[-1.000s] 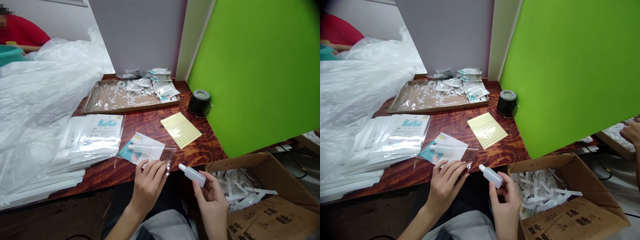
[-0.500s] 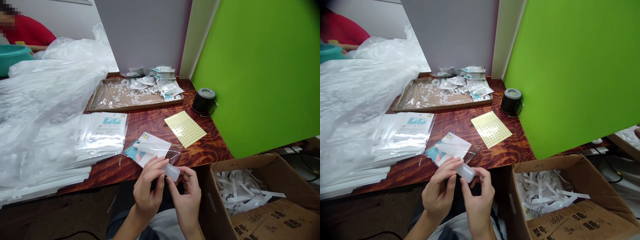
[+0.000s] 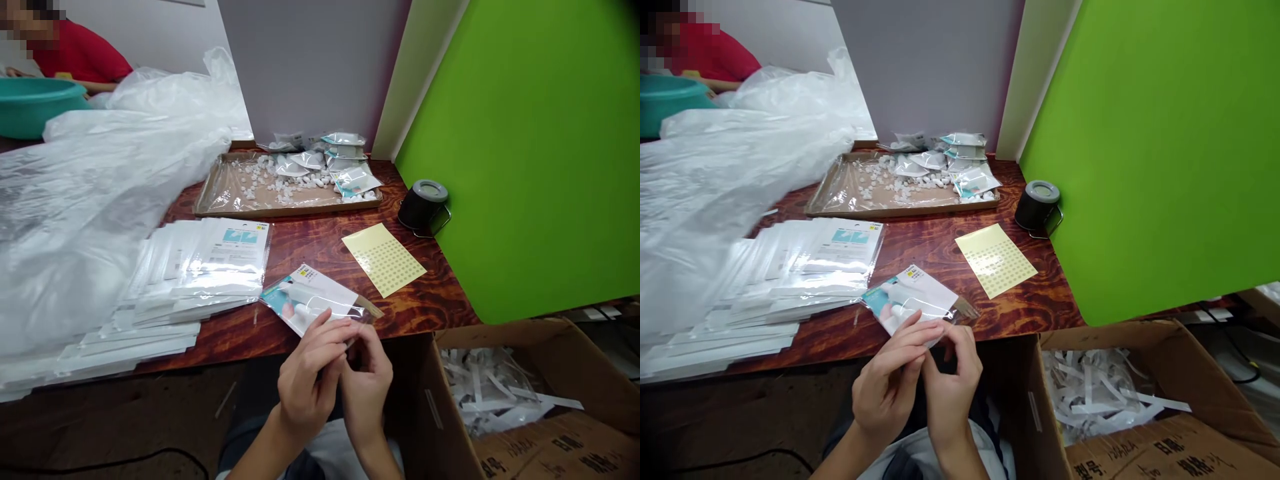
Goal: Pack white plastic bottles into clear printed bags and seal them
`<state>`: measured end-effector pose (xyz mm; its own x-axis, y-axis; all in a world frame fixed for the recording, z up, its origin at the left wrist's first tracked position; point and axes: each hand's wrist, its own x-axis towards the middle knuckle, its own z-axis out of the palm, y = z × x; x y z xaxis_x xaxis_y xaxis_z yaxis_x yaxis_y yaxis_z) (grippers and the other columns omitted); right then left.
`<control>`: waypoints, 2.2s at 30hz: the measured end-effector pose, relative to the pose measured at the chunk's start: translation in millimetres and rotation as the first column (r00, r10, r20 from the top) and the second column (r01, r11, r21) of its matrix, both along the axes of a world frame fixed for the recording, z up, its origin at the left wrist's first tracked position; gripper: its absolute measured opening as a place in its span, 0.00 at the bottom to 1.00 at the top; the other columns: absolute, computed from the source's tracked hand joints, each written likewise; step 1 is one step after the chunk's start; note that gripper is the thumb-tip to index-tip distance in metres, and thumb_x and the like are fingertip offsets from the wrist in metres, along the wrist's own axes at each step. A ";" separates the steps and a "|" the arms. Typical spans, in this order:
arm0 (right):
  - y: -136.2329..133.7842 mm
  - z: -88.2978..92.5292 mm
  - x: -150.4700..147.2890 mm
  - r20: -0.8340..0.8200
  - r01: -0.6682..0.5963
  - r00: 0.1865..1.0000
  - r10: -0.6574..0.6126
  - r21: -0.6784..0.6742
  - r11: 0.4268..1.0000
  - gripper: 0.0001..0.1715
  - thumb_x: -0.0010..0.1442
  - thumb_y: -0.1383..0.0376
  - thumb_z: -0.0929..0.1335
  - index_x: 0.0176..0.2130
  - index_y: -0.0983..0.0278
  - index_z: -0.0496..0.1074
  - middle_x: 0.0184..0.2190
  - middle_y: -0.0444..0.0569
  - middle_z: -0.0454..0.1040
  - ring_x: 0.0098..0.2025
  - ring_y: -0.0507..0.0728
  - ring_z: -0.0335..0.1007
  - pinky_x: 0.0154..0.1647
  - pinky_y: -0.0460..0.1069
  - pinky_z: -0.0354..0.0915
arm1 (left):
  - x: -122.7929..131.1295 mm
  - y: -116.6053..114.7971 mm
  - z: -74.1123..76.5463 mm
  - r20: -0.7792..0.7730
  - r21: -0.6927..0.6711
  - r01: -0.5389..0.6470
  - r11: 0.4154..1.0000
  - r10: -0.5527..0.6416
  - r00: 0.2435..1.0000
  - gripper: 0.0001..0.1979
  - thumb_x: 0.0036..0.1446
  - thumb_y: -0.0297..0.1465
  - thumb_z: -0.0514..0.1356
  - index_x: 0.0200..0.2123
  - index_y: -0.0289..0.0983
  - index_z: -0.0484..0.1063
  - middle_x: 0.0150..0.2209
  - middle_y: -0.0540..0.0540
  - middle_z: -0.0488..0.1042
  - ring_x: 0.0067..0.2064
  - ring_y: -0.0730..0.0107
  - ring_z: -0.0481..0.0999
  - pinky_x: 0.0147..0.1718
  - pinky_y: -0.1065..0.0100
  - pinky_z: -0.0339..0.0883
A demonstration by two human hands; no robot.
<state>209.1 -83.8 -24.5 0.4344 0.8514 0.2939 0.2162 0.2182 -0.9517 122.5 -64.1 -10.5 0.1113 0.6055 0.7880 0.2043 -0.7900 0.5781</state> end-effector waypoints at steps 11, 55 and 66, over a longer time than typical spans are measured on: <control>2.5 10.6 -0.5 0.114 0.049 0.993 -0.037 -0.103 0.994 0.07 0.56 0.65 0.69 0.37 0.61 0.68 0.37 0.46 0.62 0.39 0.56 0.64 0.39 0.50 0.64 | -9.1 -8.3 2.0 0.039 -0.071 0.054 0.996 -0.051 0.998 0.09 0.62 0.20 0.53 0.43 0.36 0.68 0.40 0.41 0.81 0.45 0.63 0.80 0.51 0.48 0.72; 20.4 13.9 8.0 -0.209 -0.170 0.968 0.135 -0.159 0.972 0.21 0.55 0.61 0.70 0.48 0.63 0.67 0.40 0.51 0.77 0.43 0.59 0.74 0.48 0.56 0.68 | -20.2 -23.8 5.2 0.004 0.037 0.061 0.997 -0.061 0.998 0.07 0.68 0.28 0.48 0.38 0.40 0.63 0.34 0.44 0.82 0.38 0.67 0.81 0.46 0.56 0.75; 21.6 49.4 28.5 -0.106 -0.447 0.890 0.444 -0.001 0.895 0.31 0.55 0.48 0.70 0.54 0.60 0.71 0.61 0.55 0.64 0.62 0.67 0.60 0.58 0.59 0.62 | -25.5 -16.4 44.7 0.405 -0.243 -0.052 0.969 0.150 0.902 0.06 0.66 0.26 0.52 0.42 0.39 0.67 0.38 0.46 0.79 0.42 0.66 0.79 0.46 0.59 0.75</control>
<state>237.6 -62.2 24.8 0.0338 0.9688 0.2454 0.0044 0.2454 -0.9694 96.9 -80.5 34.2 -0.2691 0.7592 0.5926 -0.0220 -0.6200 0.7843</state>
